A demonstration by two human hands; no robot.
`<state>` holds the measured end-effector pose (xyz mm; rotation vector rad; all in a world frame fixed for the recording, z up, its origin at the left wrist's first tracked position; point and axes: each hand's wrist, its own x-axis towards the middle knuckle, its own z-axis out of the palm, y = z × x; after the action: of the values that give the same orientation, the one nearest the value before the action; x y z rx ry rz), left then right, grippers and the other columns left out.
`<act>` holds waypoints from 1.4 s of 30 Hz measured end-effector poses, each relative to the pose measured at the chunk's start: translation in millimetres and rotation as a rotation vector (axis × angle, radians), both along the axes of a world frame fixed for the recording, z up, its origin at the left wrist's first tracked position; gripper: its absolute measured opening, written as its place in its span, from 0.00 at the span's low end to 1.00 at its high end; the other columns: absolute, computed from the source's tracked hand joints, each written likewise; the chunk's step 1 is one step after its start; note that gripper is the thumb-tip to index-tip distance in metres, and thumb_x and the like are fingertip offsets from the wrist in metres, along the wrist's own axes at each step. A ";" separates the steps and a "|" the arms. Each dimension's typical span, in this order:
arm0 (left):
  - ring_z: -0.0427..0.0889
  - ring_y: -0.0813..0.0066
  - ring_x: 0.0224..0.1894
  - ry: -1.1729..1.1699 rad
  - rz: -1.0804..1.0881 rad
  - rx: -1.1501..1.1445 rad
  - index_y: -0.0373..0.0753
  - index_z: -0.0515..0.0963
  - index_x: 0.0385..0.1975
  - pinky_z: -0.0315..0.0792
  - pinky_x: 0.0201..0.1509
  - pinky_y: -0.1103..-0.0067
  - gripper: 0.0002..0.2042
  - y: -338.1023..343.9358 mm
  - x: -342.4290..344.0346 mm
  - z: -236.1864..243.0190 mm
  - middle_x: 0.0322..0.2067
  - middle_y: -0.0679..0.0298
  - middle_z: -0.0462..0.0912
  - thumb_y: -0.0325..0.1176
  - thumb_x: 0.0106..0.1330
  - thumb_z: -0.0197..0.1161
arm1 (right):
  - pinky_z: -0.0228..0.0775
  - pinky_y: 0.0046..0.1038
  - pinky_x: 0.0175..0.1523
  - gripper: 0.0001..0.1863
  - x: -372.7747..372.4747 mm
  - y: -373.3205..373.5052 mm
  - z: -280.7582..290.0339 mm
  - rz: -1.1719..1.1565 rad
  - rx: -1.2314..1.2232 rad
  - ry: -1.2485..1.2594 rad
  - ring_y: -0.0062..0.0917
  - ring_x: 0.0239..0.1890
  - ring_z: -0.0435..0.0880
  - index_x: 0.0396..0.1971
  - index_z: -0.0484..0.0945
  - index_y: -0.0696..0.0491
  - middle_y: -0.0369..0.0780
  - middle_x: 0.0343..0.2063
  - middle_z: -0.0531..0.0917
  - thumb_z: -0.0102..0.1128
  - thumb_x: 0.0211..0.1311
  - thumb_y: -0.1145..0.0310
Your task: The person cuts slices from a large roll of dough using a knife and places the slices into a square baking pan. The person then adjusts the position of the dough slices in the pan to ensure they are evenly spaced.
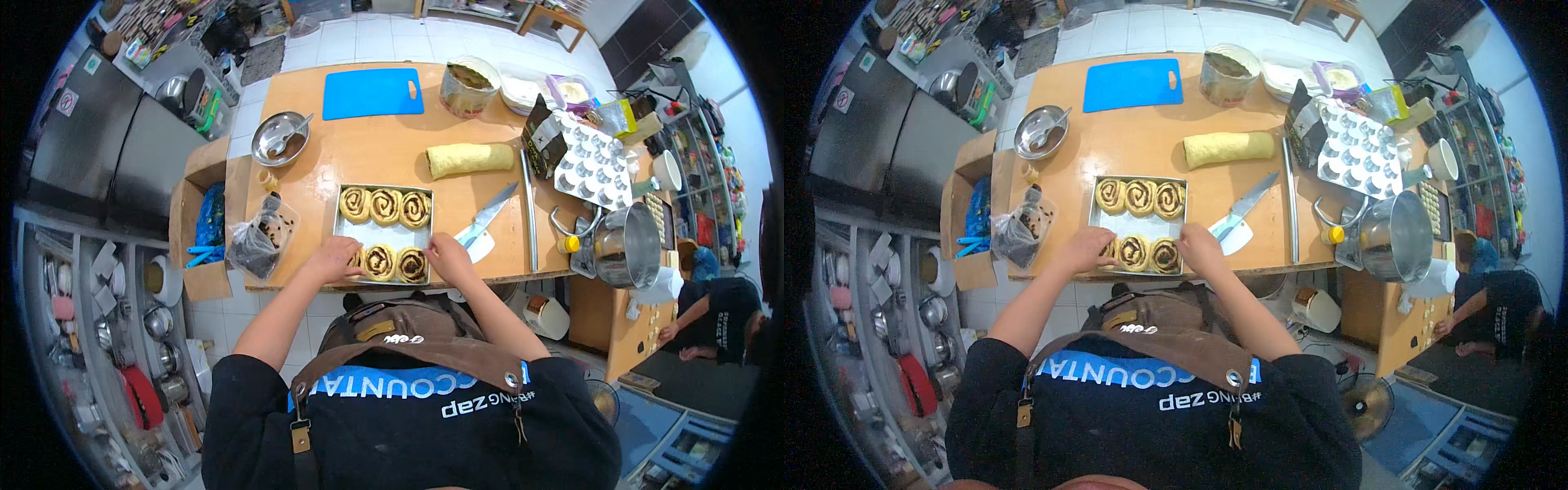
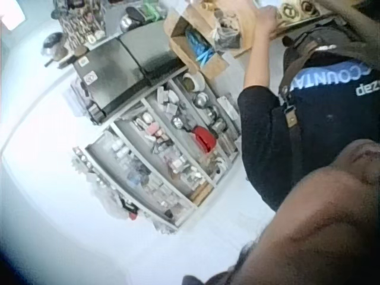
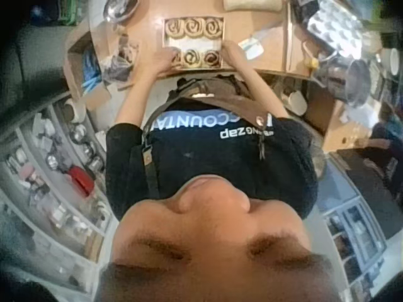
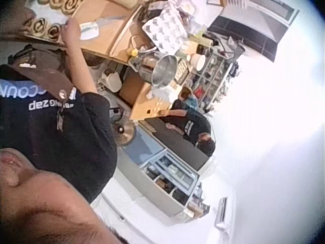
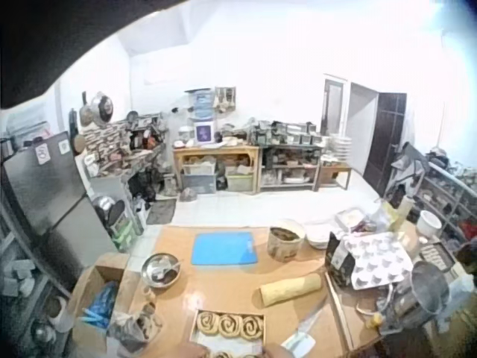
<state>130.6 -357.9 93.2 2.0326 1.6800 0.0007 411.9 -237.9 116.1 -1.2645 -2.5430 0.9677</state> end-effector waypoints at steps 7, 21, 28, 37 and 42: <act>0.53 0.58 0.72 0.049 -0.194 0.187 0.37 0.55 0.68 0.47 0.74 0.62 0.42 10.3 28.8 -2.8 0.70 0.55 0.53 0.57 0.60 0.59 | 0.68 0.47 0.41 0.19 25.7 -37.3 -41.5 -0.242 -0.149 -0.047 0.51 0.36 0.79 0.28 0.76 0.61 0.54 0.28 0.80 0.52 0.65 0.58; 0.50 0.57 0.73 0.042 -0.434 0.402 0.44 0.54 0.70 0.40 0.74 0.57 0.39 29.3 50.5 -29.5 0.71 0.60 0.52 0.59 0.63 0.54 | 0.69 0.48 0.43 0.20 7.3 -60.5 -60.2 -0.371 -0.058 -0.120 0.51 0.38 0.78 0.32 0.76 0.59 0.55 0.31 0.79 0.46 0.69 0.56; 0.66 0.58 0.59 -0.186 0.396 0.339 0.37 0.69 0.54 0.59 0.64 0.65 0.31 3.4 -17.1 -14.9 0.56 0.55 0.69 0.57 0.60 0.59 | 0.68 0.47 0.45 0.18 3.6 -60.9 -54.8 -0.359 -0.034 -0.088 0.52 0.41 0.77 0.31 0.74 0.60 0.55 0.34 0.78 0.48 0.68 0.59; 0.80 0.58 0.37 -0.395 0.465 -0.069 0.36 0.79 0.35 0.73 0.42 0.66 0.16 -24.2 -50.7 -59.1 0.33 0.52 0.81 0.45 0.63 0.61 | 0.69 0.34 0.35 0.12 1.8 -59.0 -35.9 -0.335 -0.221 0.136 0.34 0.28 0.79 0.29 0.76 0.61 0.46 0.24 0.79 0.52 0.60 0.67; 0.76 0.78 0.36 -0.921 0.594 -0.289 0.34 0.77 0.45 0.71 0.42 0.78 0.14 -18.0 -51.4 -33.6 0.35 0.64 0.82 0.38 0.69 0.57 | 0.56 0.23 0.24 0.13 18.0 -47.4 -41.9 -0.480 -0.474 0.332 0.14 0.19 0.65 0.20 0.75 0.58 0.30 0.14 0.70 0.59 0.61 0.66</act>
<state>79.2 -375.9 59.6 0.9857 1.4517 0.7278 430.0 -285.2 74.2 -1.5636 -1.7003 1.5434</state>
